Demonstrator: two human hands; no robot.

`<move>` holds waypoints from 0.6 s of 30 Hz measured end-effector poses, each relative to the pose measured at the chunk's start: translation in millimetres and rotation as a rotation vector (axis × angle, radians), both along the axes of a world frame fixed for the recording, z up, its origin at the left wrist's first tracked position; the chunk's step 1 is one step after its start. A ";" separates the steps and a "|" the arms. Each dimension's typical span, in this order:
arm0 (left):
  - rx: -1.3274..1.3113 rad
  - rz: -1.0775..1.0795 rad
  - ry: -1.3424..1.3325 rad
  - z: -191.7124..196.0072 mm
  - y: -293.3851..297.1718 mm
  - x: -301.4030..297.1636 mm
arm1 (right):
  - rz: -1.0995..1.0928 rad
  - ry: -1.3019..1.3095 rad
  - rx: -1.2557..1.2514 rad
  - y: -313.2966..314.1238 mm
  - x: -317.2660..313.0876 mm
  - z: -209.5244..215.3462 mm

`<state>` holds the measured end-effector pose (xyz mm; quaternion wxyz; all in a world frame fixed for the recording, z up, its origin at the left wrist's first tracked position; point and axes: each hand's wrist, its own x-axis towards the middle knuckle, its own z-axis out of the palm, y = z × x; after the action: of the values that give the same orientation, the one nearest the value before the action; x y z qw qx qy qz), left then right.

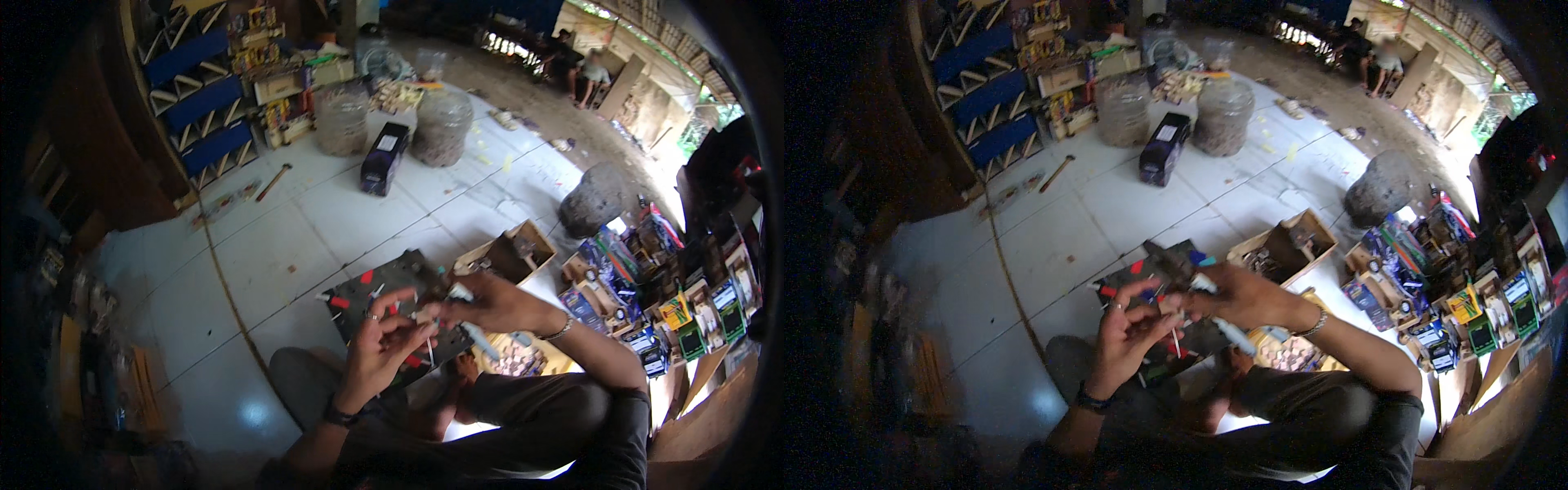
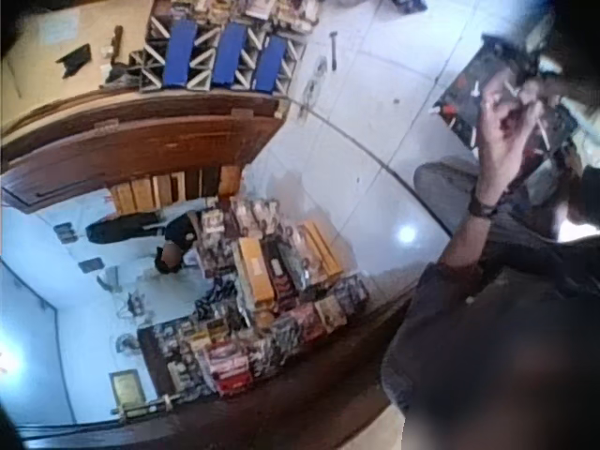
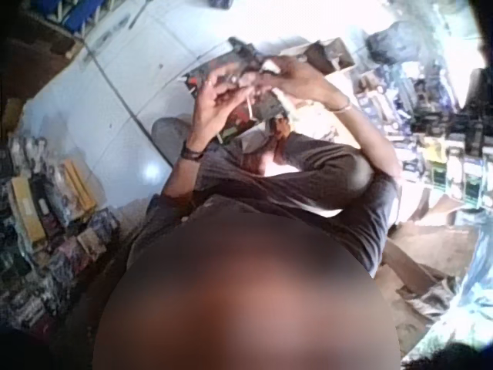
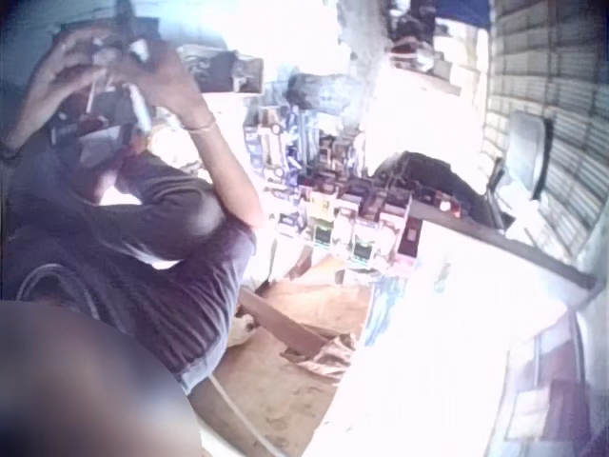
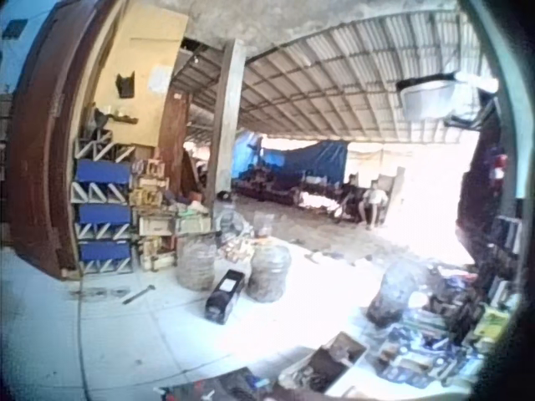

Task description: The person sits on the floor and repeatedly picks up small metal key blanks from a yellow tray. Using pliers, the person trims the tip of each blank and places the finished piece into a cardboard box. The person continues this repetitive trimming process for the duration of the clip.

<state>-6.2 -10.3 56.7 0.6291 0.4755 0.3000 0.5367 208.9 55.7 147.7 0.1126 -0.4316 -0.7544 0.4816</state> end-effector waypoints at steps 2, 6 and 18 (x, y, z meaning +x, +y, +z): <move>0.019 0.023 -0.004 1.9 1.3 -5.0 | -0.020 -0.024 0.117 2.1 2.6 1.3; -0.035 0.141 -0.129 6.1 4.2 -7.3 | 0.006 -0.217 0.217 1.0 26.7 2.9; -0.200 0.118 -0.476 28.1 -12.6 -9.2 | 0.070 -0.380 0.981 -11.4 25.1 5.3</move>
<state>-15.4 -22.9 84.9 0.6933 0.2531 0.2223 0.6370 234.0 44.3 152.9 0.1464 -0.3827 -0.9121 -0.0114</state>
